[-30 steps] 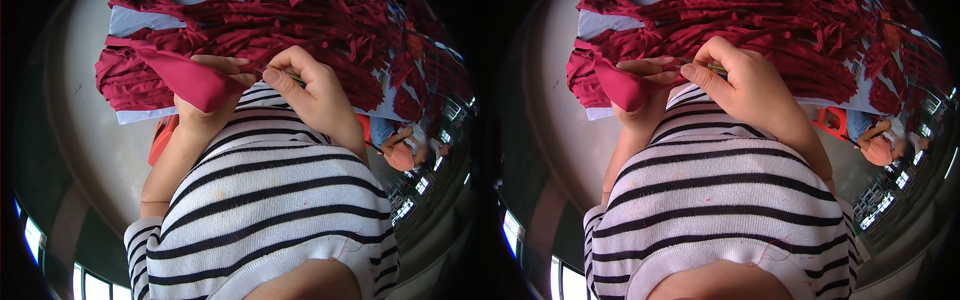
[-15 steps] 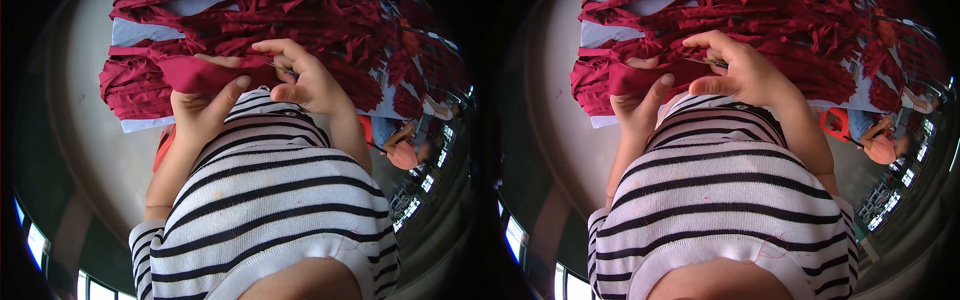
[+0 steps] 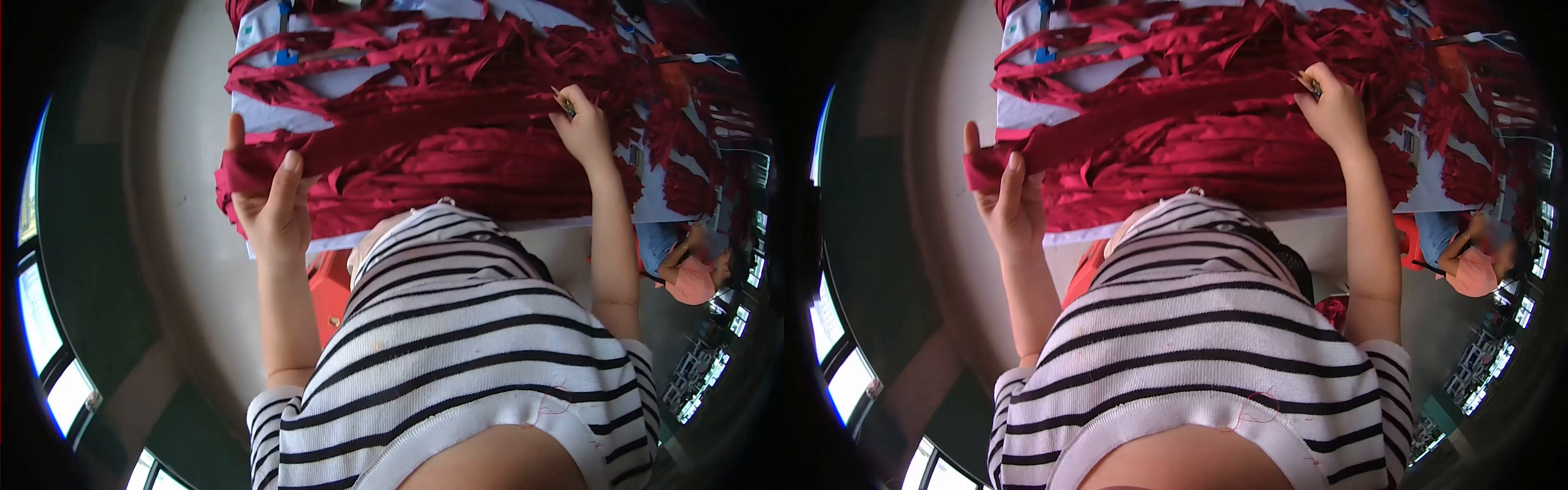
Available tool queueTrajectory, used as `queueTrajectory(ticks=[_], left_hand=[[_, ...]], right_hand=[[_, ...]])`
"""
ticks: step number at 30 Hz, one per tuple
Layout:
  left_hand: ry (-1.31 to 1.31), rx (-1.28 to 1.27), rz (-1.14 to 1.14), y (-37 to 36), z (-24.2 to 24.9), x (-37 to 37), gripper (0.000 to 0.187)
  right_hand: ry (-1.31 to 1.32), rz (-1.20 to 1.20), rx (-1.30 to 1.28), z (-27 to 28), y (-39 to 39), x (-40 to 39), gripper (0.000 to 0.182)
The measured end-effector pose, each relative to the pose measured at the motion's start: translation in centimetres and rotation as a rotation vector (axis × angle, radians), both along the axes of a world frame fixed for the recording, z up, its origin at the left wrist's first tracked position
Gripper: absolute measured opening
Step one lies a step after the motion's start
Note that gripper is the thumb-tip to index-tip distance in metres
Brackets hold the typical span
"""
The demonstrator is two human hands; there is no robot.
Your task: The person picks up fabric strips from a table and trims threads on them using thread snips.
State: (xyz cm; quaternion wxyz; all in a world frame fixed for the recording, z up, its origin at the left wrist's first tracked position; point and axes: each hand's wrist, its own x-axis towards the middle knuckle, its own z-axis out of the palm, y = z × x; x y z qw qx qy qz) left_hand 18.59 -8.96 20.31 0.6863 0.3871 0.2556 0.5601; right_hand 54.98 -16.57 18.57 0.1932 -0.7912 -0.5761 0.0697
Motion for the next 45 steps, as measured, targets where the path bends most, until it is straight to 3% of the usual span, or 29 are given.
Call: queueTrajectory(ticks=[1,4,6,11,14,17,18,20,21,22,25,27,29,30,33,37,38,41,42,45], left_hand=[[0.038,0.084,0.017,0.8,0.9,-0.3,0.063],[0.004,0.235,0.083,3.3,4.3,-1.1,0.063],[-0.043,0.351,0.12,5.1,7.8,-1.2,0.06],[-0.006,0.471,0.269,9.8,14.9,-5.4,0.051],[0.14,0.495,0.382,15.1,18.4,-12.5,0.046],[0.251,0.457,0.409,15.3,19.7,-14.0,0.044],[0.276,0.444,0.396,14.8,19.4,-13.7,0.043],[0.44,0.452,0.43,14.5,17.4,-14.7,0.043],[0.394,0.422,0.329,14.9,16.4,-16.6,0.043],[0.343,0.381,0.213,15.1,15.2,-17.9,0.043],[0.381,0.275,0.338,13.9,11.1,-17.0,0.045],[0.483,0.188,0.364,11.8,8.3,-14.9,0.044],[0.529,0.088,0.274,10.8,4.4,-14.9,0.043],[0.532,0.042,0.214,10.6,1.9,-15.4,0.043],[0.573,-0.103,0.143,7.5,-3.4,-12.7,0.043],[0.576,-0.291,0.037,5.7,-9.8,-10.6,0.039],[0.581,-0.322,0.064,5.8,-11.2,-10.6,0.038],[0.591,-0.376,0.122,6.4,-13.4,-10.0,0.033],[0.593,-0.374,0.131,6.6,-13.7,-10.0,0.032],[0.635,-0.377,0.178,7.7,-13.2,-10.3,0.03]], right_hand=[[-0.029,0.005,0.178,-0.8,-0.1,2.1,0.023],[-0.134,-0.119,0.369,1.2,0.2,5.8,0.028],[-0.121,-0.269,0.421,3.5,0.5,7.9,0.02],[-0.186,-0.527,0.454,5.5,-1.4,14.5,0.032],[0.028,-0.668,0.554,5.9,-4.0,18.9,0.029],[0.319,-0.593,0.62,4.8,-6.0,21.0,0.022],[0.409,-0.555,0.625,4.1,-6.7,21.4,0.02],[0.331,-0.402,0.705,1.5,-7.8,22.3,0.014],[0.287,-0.344,0.733,0.1,-9.1,22.9,0.011],[0.42,-0.372,0.73,-0.9,-10.2,22.8,0.01],[0.624,-0.575,0.753,-3.1,-13.0,22.7,0.02],[0.457,-0.749,0.678,-4.9,-16.0,24.1,0.024],[0.49,-0.784,0.712,-7.0,-18.9,26.8,0.028],[0.492,-0.869,0.707,-4.5,-19.7,24.9,0.027],[-0.068,-0.926,0.553,-7.3,-23.6,28.9,0.013],[-0.217,-1.168,0.164,-11.0,-26.3,30.5,0.037],[-0.162,-1.213,0.049,-12.1,-27.0,30.7,0.053],[0.364,-1.243,0.293,-15.8,-28.3,31.5,0.054],[0.419,-1.298,0.328,-16.8,-28.6,31.3,0.044],[0.064,-1.147,0.402,-15.9,-28.0,29.4,0.031]])
